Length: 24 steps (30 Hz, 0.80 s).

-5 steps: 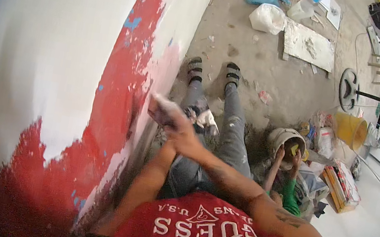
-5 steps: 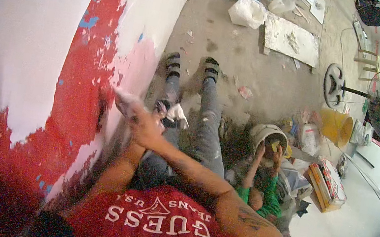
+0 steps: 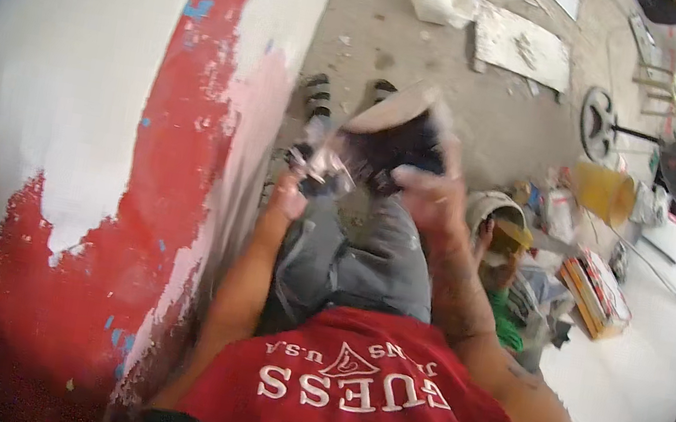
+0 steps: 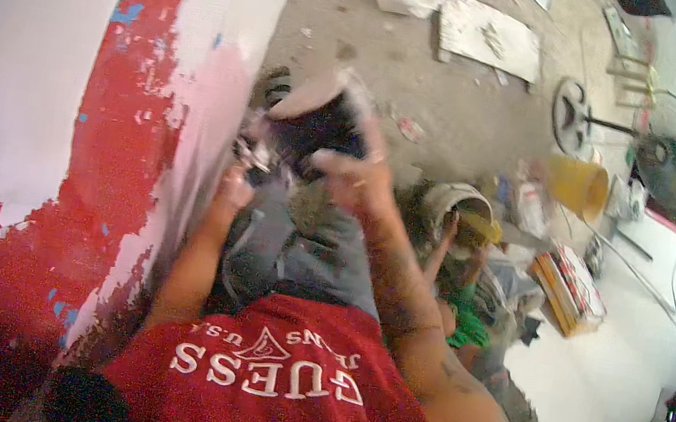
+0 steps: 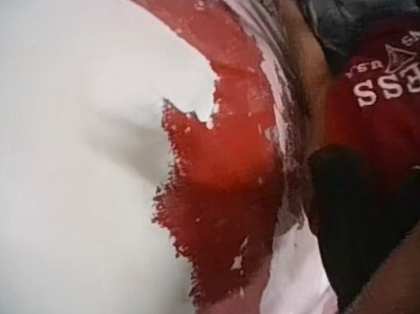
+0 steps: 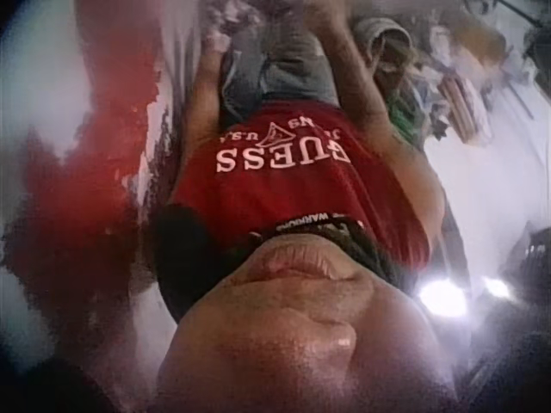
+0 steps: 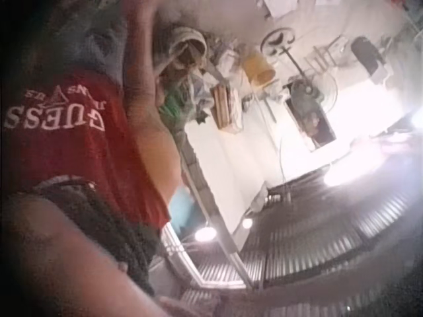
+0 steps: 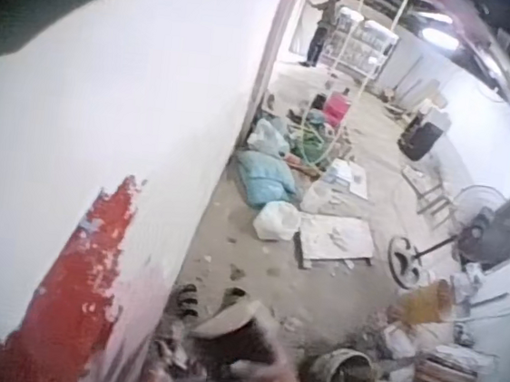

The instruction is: Apply and smooth plaster or wall filler onto a wall using a putty knife.

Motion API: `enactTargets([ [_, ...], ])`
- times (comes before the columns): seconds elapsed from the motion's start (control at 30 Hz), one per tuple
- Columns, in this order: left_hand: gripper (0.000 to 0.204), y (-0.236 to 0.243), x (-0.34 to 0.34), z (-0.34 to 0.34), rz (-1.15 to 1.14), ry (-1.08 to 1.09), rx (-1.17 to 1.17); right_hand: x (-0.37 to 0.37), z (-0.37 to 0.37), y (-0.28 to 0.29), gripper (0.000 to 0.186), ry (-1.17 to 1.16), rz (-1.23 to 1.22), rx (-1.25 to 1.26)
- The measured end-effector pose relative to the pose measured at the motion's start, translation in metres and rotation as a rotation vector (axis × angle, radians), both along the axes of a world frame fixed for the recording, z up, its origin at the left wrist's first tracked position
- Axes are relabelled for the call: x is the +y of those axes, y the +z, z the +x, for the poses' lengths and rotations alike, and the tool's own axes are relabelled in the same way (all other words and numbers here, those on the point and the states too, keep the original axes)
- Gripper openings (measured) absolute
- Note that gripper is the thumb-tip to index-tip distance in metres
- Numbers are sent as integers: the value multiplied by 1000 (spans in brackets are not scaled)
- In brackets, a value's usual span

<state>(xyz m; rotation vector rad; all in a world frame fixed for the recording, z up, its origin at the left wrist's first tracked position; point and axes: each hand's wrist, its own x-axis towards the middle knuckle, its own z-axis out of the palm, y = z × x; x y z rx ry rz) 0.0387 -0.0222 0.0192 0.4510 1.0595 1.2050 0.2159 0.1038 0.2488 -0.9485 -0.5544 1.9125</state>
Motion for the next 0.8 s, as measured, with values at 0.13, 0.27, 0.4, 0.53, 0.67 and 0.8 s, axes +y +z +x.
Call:
enactTargets([
  [0.13, 42, 69, 50, -14, 32, 41, -332, 32, 61, 9, 55, -43, 466, -438],
  [0.27, 43, 154, 83, -1, -110, 316, -74, 31, 52, 8, 68, -292, 139, -262],
  [0.4, 38, 198, 101, 18, -151, 407, -143, 16, 37, 0, 70, -207, 298, -215],
  [0.53, 34, 196, 93, 18, -201, 384, 118, 1, 28, -4, 53, 111, 501, -513],
  [0.67, 29, 198, 79, 19, -117, 232, 575, -4, 16, -11, 54, 316, 953, -691],
  [0.8, 24, 203, 87, 21, -299, 318, -53, -10, 12, -30, 61, 338, 1141, -685],
])
